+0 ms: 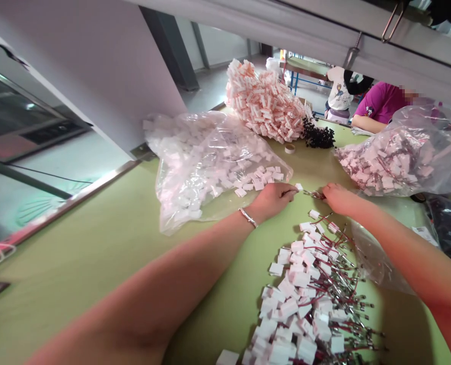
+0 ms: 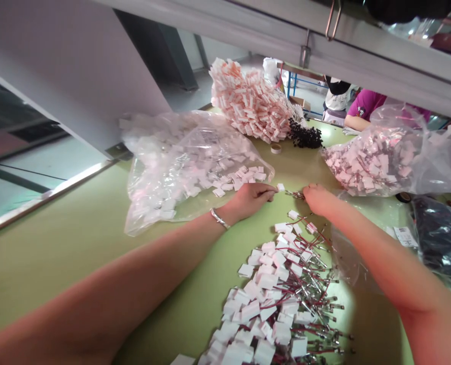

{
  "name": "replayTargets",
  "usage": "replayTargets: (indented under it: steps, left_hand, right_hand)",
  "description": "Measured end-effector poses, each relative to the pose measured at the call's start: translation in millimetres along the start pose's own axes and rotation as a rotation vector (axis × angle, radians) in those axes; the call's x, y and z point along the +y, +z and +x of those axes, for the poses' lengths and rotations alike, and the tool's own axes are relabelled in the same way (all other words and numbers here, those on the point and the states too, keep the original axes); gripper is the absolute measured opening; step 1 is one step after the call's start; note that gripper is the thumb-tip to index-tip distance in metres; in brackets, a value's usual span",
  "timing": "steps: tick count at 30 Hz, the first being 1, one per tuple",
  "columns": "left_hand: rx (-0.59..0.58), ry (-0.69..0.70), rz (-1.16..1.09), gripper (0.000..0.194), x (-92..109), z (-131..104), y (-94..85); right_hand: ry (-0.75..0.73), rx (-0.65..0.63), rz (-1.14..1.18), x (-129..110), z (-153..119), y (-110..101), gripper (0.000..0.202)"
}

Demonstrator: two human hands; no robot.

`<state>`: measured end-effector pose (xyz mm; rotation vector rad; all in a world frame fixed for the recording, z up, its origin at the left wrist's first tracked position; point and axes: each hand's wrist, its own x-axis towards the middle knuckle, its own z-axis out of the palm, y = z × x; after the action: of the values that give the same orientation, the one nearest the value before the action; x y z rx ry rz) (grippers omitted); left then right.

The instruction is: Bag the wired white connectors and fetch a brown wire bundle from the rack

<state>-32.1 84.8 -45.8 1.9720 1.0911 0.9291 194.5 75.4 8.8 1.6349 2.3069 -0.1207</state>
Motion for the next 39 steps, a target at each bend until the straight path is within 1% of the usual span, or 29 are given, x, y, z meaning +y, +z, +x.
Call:
replayTargets:
  steps: [3,5,9,11,13,15,18,22,25,27,29,31,33,34,35,37,38,39]
  left_hand:
    - [0.004,0.006,-0.018,0.029,0,0,-0.1]
    - [0.003,0.003,-0.028,0.029,0,-1,-0.3]
    - [0.008,-0.021,-0.058,0.026,1,0,-0.7]
    - [0.021,-0.06,-0.095,0.026,1,1,-0.7]
    - [0.042,-0.107,-0.131,0.026,0,2,-0.7]
    - [0.053,-0.139,-0.15,0.027,-1,3,-1.0]
    - [0.034,-0.143,-0.131,0.027,0,2,-2.5]
    - [0.013,-0.113,-0.083,0.025,3,0,-4.4]
    - [0.01,-0.124,-0.104,0.024,4,0,-4.1]
    - [0.027,-0.16,-0.166,0.023,6,0,-3.8]
    - [0.05,-0.209,-0.264,0.025,10,0,-4.0]
    - [0.066,-0.238,-0.379,0.03,17,-1,-4.7]
    - [0.05,-0.246,-0.491,0.037,26,-3,-5.2]
    - [0.028,-0.253,-0.539,0.041,32,-3,-4.8]
    - [-0.006,-0.268,-0.578,0.044,38,-2,-3.8]
    - [-0.086,-0.307,-0.628,0.05,53,3,1.2]
    - [-0.117,-0.308,-0.655,0.054,61,7,5.3]
    - [-0.14,-0.285,-0.69,0.059,70,12,10.4]
  right_hand:
    - [0.068,0.106,0.069,-1,-3,9,0.022]
    - [0.13,0.141,0.142,4,-1,14,0.022]
    - [0.164,0.174,0.243,22,7,16,0.022]
    - [0.165,0.176,0.292,29,9,14,0.024]
    - [0.179,0.163,0.322,31,7,9,0.027]
    - [0.187,0.162,0.318,26,4,4,0.027]
    - [0.175,0.153,0.283,10,1,0,0.022]
    - [0.232,0.042,0.213,-8,5,6,0.027]
    - [0.233,0.007,0.21,-11,10,9,0.022]
    - [0.223,0.01,0.227,-9,10,8,0.022]
    - [0.219,0.043,0.252,-5,6,4,0.022]
    - [0.219,0.103,0.289,2,-1,-4,0.022]
    - [0.218,0.178,0.324,8,-11,-12,0.02]
    - [0.207,0.227,0.386,11,-16,-16,0.019]
    - [0.185,0.279,0.497,13,-22,-19,0.017]
    - [0.105,0.378,0.817,12,-31,-21,0.014]
    - [0.058,0.426,0.972,10,-34,-20,0.013]
    - [0.013,0.477,1.079,7,-36,-18,0.012]
